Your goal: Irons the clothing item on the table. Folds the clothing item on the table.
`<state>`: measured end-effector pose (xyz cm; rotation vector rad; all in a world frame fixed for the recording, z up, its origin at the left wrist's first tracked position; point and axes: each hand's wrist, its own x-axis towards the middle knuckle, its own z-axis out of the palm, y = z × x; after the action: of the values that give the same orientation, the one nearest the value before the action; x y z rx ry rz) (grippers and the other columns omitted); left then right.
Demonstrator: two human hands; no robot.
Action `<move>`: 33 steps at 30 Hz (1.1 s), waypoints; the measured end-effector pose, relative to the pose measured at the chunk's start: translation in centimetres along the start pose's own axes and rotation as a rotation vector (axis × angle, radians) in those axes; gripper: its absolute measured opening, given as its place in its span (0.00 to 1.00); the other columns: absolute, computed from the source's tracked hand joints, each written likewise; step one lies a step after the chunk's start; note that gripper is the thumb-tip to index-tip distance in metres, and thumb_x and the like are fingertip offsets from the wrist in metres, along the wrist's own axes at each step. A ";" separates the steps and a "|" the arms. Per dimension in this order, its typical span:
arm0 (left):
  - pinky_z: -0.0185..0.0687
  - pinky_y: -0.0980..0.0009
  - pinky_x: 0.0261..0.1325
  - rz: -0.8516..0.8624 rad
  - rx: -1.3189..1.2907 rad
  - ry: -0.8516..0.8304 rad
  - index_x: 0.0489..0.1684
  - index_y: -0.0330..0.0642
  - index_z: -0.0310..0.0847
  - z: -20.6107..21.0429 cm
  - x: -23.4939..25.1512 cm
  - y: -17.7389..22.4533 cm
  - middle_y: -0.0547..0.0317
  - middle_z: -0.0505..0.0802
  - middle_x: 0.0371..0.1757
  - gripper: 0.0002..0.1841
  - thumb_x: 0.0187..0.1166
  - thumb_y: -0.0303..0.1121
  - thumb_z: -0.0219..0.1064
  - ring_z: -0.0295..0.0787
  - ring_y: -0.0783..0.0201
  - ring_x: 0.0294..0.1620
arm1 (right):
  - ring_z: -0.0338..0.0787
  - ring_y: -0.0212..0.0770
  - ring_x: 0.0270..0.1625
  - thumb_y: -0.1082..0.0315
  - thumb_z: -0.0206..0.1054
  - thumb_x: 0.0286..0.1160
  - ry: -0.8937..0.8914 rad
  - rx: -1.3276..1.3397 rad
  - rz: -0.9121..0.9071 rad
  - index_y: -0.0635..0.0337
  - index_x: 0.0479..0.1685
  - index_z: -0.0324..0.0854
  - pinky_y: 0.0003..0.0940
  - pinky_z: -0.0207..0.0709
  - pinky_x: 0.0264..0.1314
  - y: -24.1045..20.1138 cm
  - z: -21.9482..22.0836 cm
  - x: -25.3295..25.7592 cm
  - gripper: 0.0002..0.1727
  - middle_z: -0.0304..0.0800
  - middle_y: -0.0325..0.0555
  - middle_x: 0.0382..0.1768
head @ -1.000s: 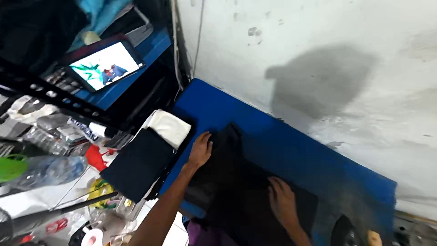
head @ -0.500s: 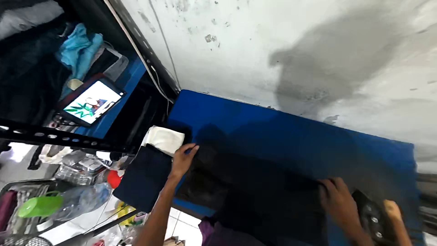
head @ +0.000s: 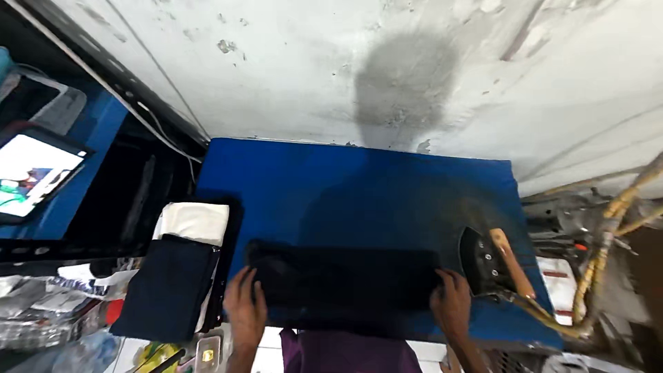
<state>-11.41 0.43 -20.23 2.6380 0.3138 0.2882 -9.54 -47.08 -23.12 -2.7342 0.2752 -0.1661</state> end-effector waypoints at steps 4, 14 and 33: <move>0.60 0.36 0.85 0.147 0.118 -0.110 0.80 0.38 0.76 4.9 0.6 3.6 0.45 0.76 0.85 0.29 0.90 0.46 0.45 0.67 0.40 0.87 | 0.70 0.82 0.78 0.52 0.63 0.84 -0.149 -0.055 0.422 0.74 0.81 0.67 0.81 0.64 0.69 -2.6 0.4 0.4 0.36 0.69 0.82 0.76; 0.43 0.31 0.89 0.130 0.033 -0.208 0.85 0.42 0.71 7.0 0.0 2.9 0.51 0.68 0.91 0.31 0.90 0.51 0.48 0.55 0.44 0.93 | 0.80 0.60 0.75 0.67 0.73 0.75 -0.525 0.355 0.319 0.69 0.80 0.70 0.61 0.71 0.78 -8.9 -7.5 4.0 0.34 0.80 0.70 0.71; 0.79 0.42 0.71 -0.541 -0.408 -0.428 0.79 0.34 0.72 0.0 4.3 -7.5 0.35 0.90 0.60 0.31 0.88 0.52 0.58 0.89 0.41 0.65 | 0.72 0.55 0.85 0.64 0.63 0.80 -0.419 0.503 -0.536 0.74 0.65 0.79 0.45 0.72 0.84 -30.4 8.6 -6.4 0.22 0.67 0.67 0.84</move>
<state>-8.55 8.02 -23.15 2.0461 0.7114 -0.3500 -9.29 -15.04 -19.73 -2.2050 -0.5462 0.1751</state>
